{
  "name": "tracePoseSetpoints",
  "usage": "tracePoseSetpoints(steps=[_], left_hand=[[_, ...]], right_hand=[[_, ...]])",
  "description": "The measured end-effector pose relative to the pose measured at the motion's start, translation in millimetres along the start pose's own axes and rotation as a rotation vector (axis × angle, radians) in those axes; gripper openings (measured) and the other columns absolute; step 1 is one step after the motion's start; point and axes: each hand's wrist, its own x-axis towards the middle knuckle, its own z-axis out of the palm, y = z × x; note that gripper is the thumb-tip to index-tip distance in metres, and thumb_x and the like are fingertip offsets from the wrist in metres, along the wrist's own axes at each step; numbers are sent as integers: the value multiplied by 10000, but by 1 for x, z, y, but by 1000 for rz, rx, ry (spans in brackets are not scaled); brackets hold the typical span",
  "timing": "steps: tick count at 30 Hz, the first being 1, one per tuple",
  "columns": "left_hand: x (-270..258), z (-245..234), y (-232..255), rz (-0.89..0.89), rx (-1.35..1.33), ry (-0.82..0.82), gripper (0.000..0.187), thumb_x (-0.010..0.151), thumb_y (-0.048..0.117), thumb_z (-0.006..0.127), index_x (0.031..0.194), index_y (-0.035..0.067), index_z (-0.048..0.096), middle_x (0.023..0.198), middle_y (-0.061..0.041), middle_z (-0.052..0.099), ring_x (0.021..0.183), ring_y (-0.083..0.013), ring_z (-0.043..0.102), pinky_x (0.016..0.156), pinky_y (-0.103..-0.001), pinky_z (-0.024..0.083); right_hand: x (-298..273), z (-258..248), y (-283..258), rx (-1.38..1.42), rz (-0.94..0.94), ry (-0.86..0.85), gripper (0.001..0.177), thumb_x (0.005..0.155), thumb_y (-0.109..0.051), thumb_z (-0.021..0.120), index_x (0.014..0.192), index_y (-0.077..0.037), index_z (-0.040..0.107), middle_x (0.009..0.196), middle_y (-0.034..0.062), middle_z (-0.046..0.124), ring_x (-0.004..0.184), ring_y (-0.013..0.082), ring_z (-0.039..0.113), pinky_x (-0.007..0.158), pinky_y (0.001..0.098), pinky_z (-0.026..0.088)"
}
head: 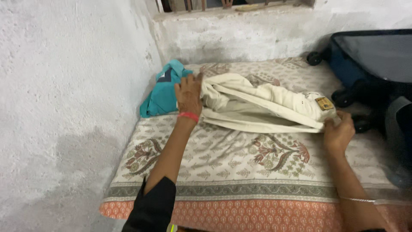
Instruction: The person folds a pink and blue patterned shirt and a pair of cream-colored trousers on a bed, places them inside a suitcase, and then closes and zips the suitcase.
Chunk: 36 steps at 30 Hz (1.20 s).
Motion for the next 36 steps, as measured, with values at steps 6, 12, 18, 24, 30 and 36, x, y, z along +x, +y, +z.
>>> tracePoseSetpoints(steps=[6,12,18,24,30,36], left_hand=[[-51,9,-63,-312,-1003,-773,867,686,366,967,1404,130,542,1335,-80,632,1283,-251,567,1097,-374,416],[-60,-26,-38,-159,-964,-326,422,744,132,909,1077,46,664,1088,-97,636,1067,-220,634,881,-319,547],[-44,-57,-18,-17,-1084,-135,336,795,52,807,1073,73,619,1061,-43,620,1034,-173,655,883,-283,546],[-68,-5,-103,-692,-1057,90,284,907,141,718,1173,45,690,1127,-62,677,944,-215,649,821,-344,535],[-119,55,-131,-1332,-1456,244,305,907,152,726,1195,65,679,1178,-77,667,1051,-241,629,919,-367,510],[-99,-13,-86,-988,-998,676,328,906,164,734,1218,85,668,1228,-93,658,1159,-267,610,1016,-389,484]], right_hand=[[-5,-7,-23,-177,142,-82,430,923,-45,693,1348,4,646,1312,277,636,1186,457,583,964,548,460],[-9,-7,-133,-374,-484,-108,434,910,-101,728,1306,9,589,1476,280,512,1398,422,479,1182,551,418],[-39,80,-233,160,-479,-541,597,845,-268,756,1379,-51,603,1301,189,634,1167,346,590,999,447,467],[-50,136,-193,486,392,-577,337,1001,-87,608,1315,-126,728,1003,175,754,871,352,674,811,380,505],[-54,126,-196,543,120,-469,346,912,1,581,1207,-87,740,1131,143,757,1052,247,706,930,339,510],[-57,97,-228,312,-141,-512,412,843,-50,704,1255,-67,703,1181,180,624,1067,373,623,895,441,493]])
